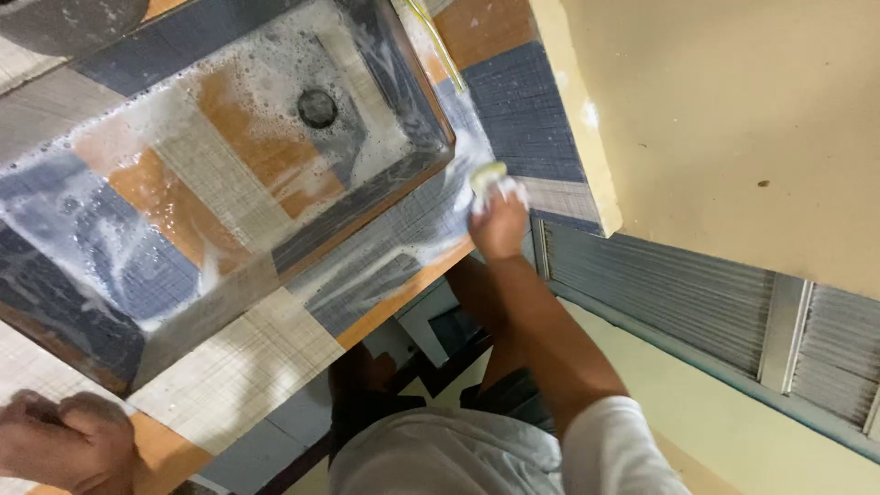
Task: Scrubbing a sink with a sponge and soapy water, then rinsing it and washing individual items like a metal cup and plastic containers.
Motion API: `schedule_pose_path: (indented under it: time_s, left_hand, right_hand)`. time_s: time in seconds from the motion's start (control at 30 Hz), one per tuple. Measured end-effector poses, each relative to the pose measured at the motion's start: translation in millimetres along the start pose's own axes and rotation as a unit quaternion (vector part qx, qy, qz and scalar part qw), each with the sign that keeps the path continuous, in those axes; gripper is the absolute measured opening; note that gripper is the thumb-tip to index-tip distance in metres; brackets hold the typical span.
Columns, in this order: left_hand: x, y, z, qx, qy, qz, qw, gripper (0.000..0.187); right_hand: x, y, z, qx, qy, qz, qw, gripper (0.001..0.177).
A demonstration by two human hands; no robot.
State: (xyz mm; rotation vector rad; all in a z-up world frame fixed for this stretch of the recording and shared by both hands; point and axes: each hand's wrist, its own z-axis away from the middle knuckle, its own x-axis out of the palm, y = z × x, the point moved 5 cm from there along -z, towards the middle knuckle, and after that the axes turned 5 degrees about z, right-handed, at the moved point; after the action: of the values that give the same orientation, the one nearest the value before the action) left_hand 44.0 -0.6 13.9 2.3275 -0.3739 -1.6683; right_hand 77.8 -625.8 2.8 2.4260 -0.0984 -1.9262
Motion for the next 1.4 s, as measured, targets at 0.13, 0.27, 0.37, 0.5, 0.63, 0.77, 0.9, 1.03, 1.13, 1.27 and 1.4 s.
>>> schedule_pose_path:
  time_s: [0.13,0.27,0.37,0.5,0.63,0.77,0.9,1.03,1.13,1.27,1.4]
  left_hand:
    - [6,10,3,0.021,0.001,-0.033,0.999,0.003]
    - [4,21,-5,0.049,0.009,-0.067,0.996,0.005]
    - [-10,31,-20,0.067,0.029,-0.104,0.992,0.01]
    - [63,34,12,-0.004,-0.008,0.026,1.0,0.016]
    - [127,242,-26,0.128,-0.05,0.31,0.941,0.038]
    - [169,386,-72,-0.344,-0.348,0.735,0.469,0.074]
    - [221,447,-83,-0.311,-0.298,0.736,0.523,0.046]
    - [230,502,-141,-0.274,-0.207,0.624,0.702,0.027]
    - [244,557,-153,-0.26,-0.18,0.655,0.686,0.027]
    - [256,575,-150,-0.248,-0.157,0.742,0.603,0.024]
    - [287,555,-218,-0.144,-0.054,0.571,0.806,0.022]
  right_hand:
    - [6,-6,5,0.023,-0.026,-0.075,0.997,0.047]
    - [5,-14,5,0.05,-0.045,-0.152,0.986,0.049]
    - [2,-25,-11,0.059,-0.046,-0.22,0.973,0.051]
    - [18,-25,-12,0.23,-0.052,-0.496,0.835,0.058]
    - [-2,-46,-29,0.357,-0.148,-0.757,0.527,0.063]
    - [-37,-20,-43,0.328,-0.199,-0.74,0.552,0.048]
    - [-126,44,-90,-0.049,-0.239,-0.034,0.969,0.045]
    - [-140,76,-95,-0.053,-0.215,-0.004,0.975,0.042]
    - [-163,64,-118,-0.232,-0.11,0.006,0.967,0.054]
    - [-157,70,-112,-0.203,-0.095,-0.053,0.973,0.039]
    - [-169,64,-116,-0.222,-0.03,-0.063,0.973,0.037]
